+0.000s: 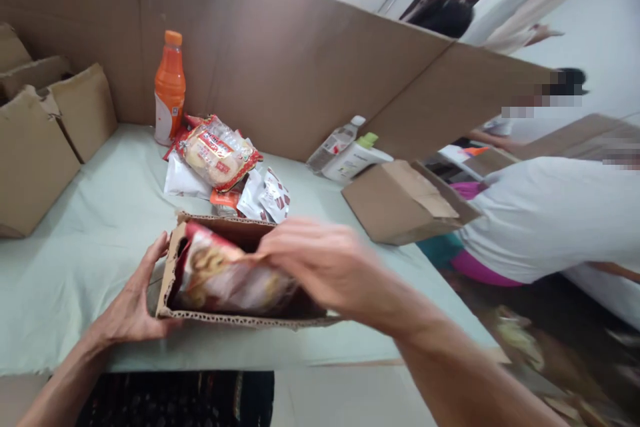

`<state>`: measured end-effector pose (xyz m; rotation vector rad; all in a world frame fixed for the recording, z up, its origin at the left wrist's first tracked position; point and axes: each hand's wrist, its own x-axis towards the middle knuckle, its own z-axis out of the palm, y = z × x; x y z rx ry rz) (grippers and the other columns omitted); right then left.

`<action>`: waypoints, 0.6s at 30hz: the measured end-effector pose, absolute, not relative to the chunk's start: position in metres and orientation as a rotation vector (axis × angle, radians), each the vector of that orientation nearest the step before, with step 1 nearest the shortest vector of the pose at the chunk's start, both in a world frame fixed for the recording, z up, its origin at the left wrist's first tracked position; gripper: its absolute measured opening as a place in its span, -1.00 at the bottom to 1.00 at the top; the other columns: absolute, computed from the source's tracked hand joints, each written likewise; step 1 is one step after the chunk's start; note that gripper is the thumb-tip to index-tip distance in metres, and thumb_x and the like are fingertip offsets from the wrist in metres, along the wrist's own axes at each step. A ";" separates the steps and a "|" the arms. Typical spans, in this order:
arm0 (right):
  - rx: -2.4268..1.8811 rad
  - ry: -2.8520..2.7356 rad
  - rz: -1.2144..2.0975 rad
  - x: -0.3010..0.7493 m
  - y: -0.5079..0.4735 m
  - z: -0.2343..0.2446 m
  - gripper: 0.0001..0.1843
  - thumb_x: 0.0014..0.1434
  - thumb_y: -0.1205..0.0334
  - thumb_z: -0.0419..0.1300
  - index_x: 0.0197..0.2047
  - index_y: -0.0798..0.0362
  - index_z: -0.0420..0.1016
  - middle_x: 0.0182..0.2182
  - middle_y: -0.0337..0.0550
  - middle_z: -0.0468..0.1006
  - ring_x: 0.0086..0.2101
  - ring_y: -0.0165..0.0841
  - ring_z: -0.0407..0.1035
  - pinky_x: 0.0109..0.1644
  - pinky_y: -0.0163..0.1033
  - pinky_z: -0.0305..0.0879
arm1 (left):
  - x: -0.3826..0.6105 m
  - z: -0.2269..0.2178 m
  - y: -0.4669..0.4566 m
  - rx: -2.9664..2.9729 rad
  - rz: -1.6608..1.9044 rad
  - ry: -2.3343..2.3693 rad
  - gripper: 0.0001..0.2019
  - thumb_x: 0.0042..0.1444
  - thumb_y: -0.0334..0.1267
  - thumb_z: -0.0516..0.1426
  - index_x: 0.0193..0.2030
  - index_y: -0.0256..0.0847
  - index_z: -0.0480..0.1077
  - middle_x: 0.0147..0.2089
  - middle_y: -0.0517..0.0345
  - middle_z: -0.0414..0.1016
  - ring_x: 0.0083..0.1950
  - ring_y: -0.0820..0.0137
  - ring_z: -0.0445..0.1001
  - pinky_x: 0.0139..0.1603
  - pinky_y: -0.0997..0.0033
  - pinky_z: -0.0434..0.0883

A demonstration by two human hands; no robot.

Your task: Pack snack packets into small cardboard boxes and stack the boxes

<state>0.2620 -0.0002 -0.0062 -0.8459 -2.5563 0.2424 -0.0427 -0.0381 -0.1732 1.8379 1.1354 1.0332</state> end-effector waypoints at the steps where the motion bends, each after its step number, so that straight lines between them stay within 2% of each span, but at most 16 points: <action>1: -0.892 -2.370 0.163 0.274 -0.003 0.001 -0.73 0.42 0.41 0.12 -0.15 -0.03 0.65 -0.28 -0.21 0.70 -0.27 -0.35 0.56 -0.18 -0.23 0.47 | -0.042 -0.173 -0.038 1.848 1.029 1.119 0.23 -0.05 0.16 0.42 0.64 0.15 -0.20 0.65 0.02 0.01 0.58 -0.24 0.14 0.53 -0.32 0.22; 3: -1.044 -1.951 -0.051 0.298 -0.004 0.012 -0.85 0.39 0.28 0.25 -0.13 -0.12 0.66 -0.30 -0.24 0.68 -0.32 -0.32 0.54 -0.26 -0.20 0.45 | -0.042 -0.172 -0.039 1.867 1.013 1.076 0.16 0.06 0.14 0.37 0.64 0.20 -0.25 0.67 0.04 -0.06 0.60 -0.21 0.10 0.54 -0.31 0.19; 5: -1.185 -1.623 -0.179 0.320 0.000 0.017 -0.91 0.36 0.14 0.32 -0.11 -0.20 0.67 -0.30 -0.22 0.65 -0.31 -0.24 0.54 -0.23 -0.10 0.47 | -0.043 -0.169 -0.040 1.881 0.998 1.030 0.13 0.11 0.16 0.34 0.63 0.24 -0.29 0.68 0.04 -0.12 0.62 -0.22 0.03 0.55 -0.36 0.14; 9: -1.327 -1.551 -0.217 0.350 0.020 0.006 -0.87 0.38 0.07 0.24 -0.14 -0.24 0.65 -0.22 -0.14 0.67 -0.22 -0.12 0.56 -0.07 0.07 0.51 | -0.049 -0.166 -0.044 1.869 0.972 0.973 0.11 0.13 0.22 0.32 0.63 0.27 -0.29 0.69 0.04 -0.18 0.64 -0.29 -0.13 0.56 -0.48 -0.02; 14: -1.304 -1.884 -0.023 0.360 0.061 -0.062 -0.80 0.25 0.12 0.20 -0.23 -0.04 0.66 -0.29 -0.10 0.73 -0.26 -0.14 0.60 -0.09 0.01 0.55 | -0.058 -0.159 -0.059 1.870 0.929 1.046 0.14 0.09 0.22 0.35 0.64 0.22 -0.25 0.69 -0.01 -0.20 0.63 -0.35 -0.12 0.54 -0.51 -0.01; 18: -1.376 -2.059 0.171 0.355 0.098 -0.128 -0.75 0.17 0.13 0.15 -0.30 -0.06 0.68 -0.31 -0.08 0.74 -0.27 -0.14 0.60 -0.10 -0.02 0.55 | -0.068 -0.145 -0.074 1.909 0.868 1.117 0.15 0.08 0.19 0.36 0.64 0.18 -0.26 0.68 -0.03 -0.14 0.62 -0.30 -0.05 0.53 -0.42 0.08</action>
